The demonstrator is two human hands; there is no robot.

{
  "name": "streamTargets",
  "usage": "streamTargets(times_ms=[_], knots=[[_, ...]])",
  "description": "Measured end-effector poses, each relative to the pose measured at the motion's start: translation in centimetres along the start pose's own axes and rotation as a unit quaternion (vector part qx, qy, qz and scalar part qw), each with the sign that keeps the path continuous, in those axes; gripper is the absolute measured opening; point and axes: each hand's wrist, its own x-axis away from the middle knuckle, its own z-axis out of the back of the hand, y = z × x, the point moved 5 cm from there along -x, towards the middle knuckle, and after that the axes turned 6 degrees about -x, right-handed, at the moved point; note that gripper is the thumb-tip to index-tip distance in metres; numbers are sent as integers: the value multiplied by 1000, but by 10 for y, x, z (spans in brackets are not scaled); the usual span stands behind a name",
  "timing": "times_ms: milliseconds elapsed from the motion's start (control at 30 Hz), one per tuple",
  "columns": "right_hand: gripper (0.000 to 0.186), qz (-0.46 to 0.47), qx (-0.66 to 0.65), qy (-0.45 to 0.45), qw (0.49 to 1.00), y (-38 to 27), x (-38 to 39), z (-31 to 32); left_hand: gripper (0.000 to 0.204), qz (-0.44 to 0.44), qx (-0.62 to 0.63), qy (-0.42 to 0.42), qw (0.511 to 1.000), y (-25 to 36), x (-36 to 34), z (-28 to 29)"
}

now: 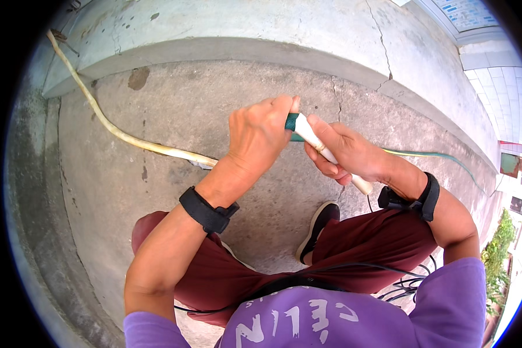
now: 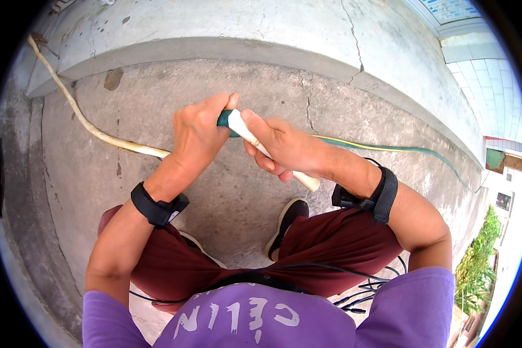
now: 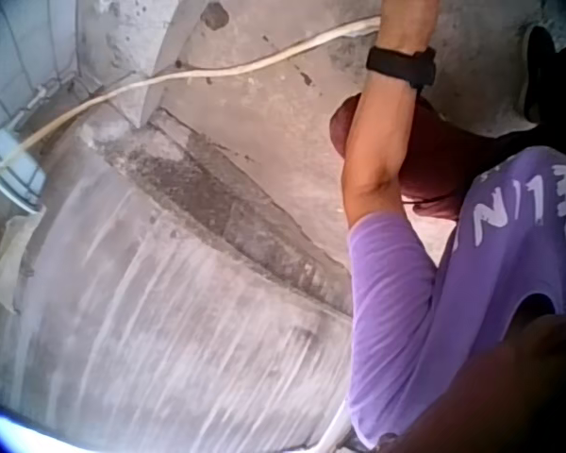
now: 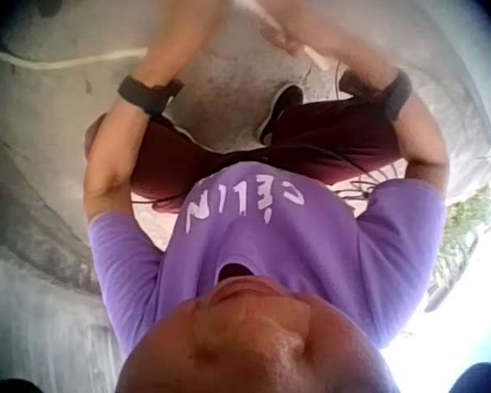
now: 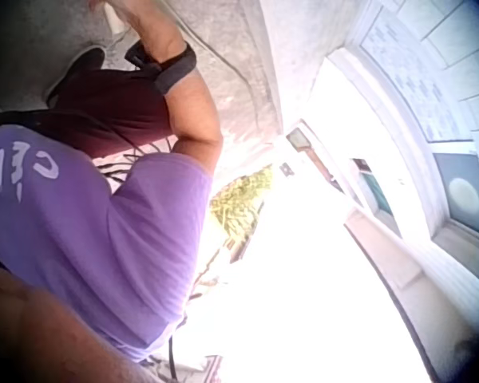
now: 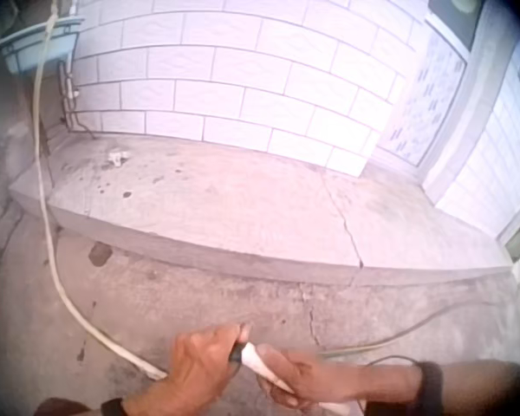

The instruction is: The person uses pliers to remove a component from a white pipe and then attaches the pipe to the end of a garden hose.

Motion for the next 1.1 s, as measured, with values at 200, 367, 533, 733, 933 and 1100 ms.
streamTargets(times_ms=[200, 367, 533, 733, 933, 1100], knots=[[31, 330, 310, 194, 870, -25, 3, 5, 21, -26, -5, 7, 1000, 9, -2, -1], [29, 341, 406, 169, 831, -24, 7, -3, 25, 10, 9, -5, 1000, 6, -2, 1], [21, 292, 484, 204, 799, -24, 4, -4, 28, -11, -4, 18, 1000, 6, -1, 1], [22, 310, 488, 258, 774, -12, 4, -4, 30, -15, -13, 9, 1000, 11, -1, 1], [23, 318, 535, 238, 745, -6, 4, -8, 30, -4, 14, -2, 1000, 13, 2, 0], [25, 338, 491, 220, 772, -8, 2, -9, 30, 17, 58, 10, 998, 11, 3, 1]])
